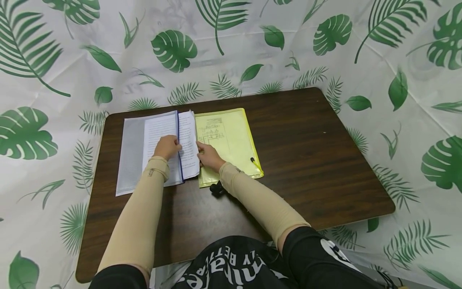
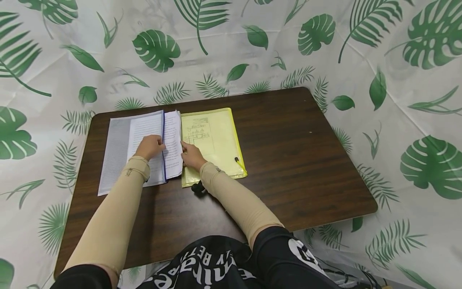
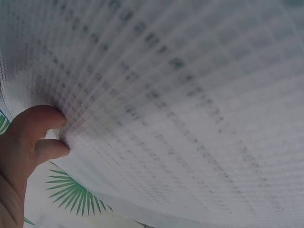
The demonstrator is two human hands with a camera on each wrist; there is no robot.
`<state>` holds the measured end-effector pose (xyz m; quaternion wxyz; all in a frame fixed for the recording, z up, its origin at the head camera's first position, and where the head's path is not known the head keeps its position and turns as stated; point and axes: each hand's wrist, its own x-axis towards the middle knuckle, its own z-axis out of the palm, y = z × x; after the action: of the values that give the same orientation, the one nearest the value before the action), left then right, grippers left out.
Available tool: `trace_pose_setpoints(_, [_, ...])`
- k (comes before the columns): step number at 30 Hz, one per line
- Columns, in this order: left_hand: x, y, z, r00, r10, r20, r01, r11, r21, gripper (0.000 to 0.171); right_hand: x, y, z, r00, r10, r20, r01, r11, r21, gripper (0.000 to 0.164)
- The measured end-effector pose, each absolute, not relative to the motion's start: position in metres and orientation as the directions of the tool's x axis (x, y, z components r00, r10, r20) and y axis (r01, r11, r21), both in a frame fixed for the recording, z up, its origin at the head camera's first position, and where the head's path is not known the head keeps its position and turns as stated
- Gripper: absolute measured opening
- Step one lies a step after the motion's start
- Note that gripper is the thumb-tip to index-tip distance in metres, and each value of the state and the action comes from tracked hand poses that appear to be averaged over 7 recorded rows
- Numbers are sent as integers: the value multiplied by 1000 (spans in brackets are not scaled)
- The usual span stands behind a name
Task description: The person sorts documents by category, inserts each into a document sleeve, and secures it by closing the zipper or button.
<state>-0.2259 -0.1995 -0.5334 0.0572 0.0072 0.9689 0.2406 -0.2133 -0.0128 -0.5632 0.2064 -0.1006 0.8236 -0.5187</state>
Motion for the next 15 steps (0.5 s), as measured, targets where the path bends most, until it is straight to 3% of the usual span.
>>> trace_pose_setpoints(15, [-223, -199, -532, -996, 69, -64, 32, 887, 460, 22, -219, -10, -569, -869, -426, -253, 66, 407, -911, 60])
